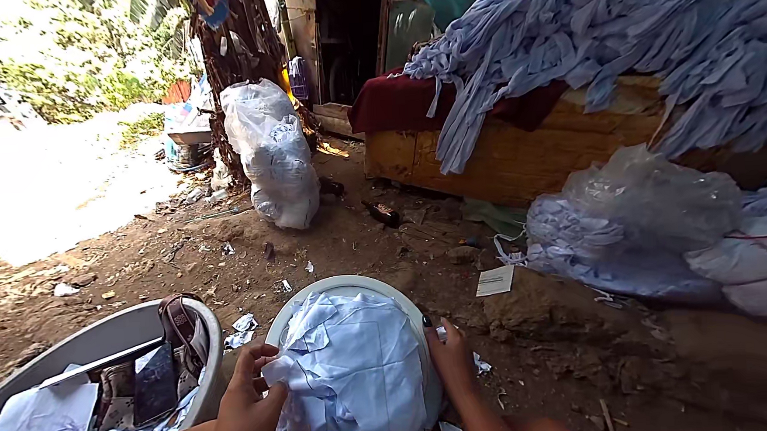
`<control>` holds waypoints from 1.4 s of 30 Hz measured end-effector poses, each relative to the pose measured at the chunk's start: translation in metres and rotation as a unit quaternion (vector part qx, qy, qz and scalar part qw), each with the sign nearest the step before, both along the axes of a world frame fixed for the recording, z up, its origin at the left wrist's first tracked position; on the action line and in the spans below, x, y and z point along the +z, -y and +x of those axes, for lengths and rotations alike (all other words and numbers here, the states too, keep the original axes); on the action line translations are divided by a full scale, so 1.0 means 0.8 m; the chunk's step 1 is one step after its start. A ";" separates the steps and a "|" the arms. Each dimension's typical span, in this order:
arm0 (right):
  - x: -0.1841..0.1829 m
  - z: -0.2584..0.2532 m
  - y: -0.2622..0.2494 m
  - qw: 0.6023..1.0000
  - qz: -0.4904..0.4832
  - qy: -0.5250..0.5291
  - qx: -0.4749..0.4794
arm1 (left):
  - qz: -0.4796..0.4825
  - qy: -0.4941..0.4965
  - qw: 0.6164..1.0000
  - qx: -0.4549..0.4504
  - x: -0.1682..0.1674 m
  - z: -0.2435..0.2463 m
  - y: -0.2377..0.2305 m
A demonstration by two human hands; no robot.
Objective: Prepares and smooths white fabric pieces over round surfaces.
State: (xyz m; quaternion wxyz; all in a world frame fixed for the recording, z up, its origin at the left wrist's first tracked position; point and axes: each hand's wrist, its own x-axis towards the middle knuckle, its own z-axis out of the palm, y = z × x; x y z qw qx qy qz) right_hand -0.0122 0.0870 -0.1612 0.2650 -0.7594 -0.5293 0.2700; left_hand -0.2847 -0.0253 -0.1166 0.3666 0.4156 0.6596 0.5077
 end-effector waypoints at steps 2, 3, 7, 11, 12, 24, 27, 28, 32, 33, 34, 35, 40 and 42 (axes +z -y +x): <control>0.017 0.001 0.003 0.997 0.056 0.055 -0.012 | 0.008 -0.087 0.996 -0.013 -0.003 -0.004 0.006; 0.025 0.001 0.004 0.993 0.086 0.079 -0.013 | 0.029 -0.155 0.987 -0.014 0.000 -0.005 0.010; 0.045 -0.001 0.008 0.962 0.239 0.129 -0.001 | 0.245 -0.441 0.864 -0.003 0.010 0.010 0.007; 0.057 -0.016 0.016 0.926 0.342 0.151 0.043 | 0.170 -0.444 0.862 -0.173 0.017 0.018 -0.013; 0.062 -0.023 0.019 0.917 0.363 0.154 0.056 | 0.143 -0.442 0.865 -0.188 0.017 0.016 -0.017; 0.042 -0.081 0.043 0.870 0.342 0.189 0.302 | -0.103 -0.435 0.894 -0.034 0.027 -0.003 -0.008; 0.041 -0.076 0.041 0.875 0.339 0.171 0.300 | 0.056 -0.400 0.911 -0.085 0.015 -0.008 -0.004; 0.043 -0.075 0.041 0.876 0.335 0.172 0.301 | 0.052 -0.363 0.920 -0.136 0.016 -0.010 -0.002; 0.048 -0.075 0.042 0.878 0.326 0.176 0.303 | 0.024 -0.256 0.938 -0.234 0.012 -0.024 0.002; 0.048 -0.075 0.042 0.879 0.324 0.175 0.302 | 0.047 -0.261 0.936 -0.231 0.006 -0.029 0.005; 0.048 -0.074 0.042 0.880 0.325 0.173 0.300 | 0.068 -0.271 0.933 -0.227 0.001 -0.034 0.009; 0.049 -0.072 0.041 0.880 0.329 0.170 0.297 | 0.076 -0.287 0.930 -0.219 -0.002 -0.038 0.013; 0.090 -0.052 0.032 0.870 0.383 0.133 0.279 | 0.113 -0.324 0.929 -0.137 0.009 -0.041 0.025; 0.128 -0.046 0.038 0.866 0.365 0.084 0.330 | 0.180 -0.255 0.940 -0.140 0.020 -0.033 0.019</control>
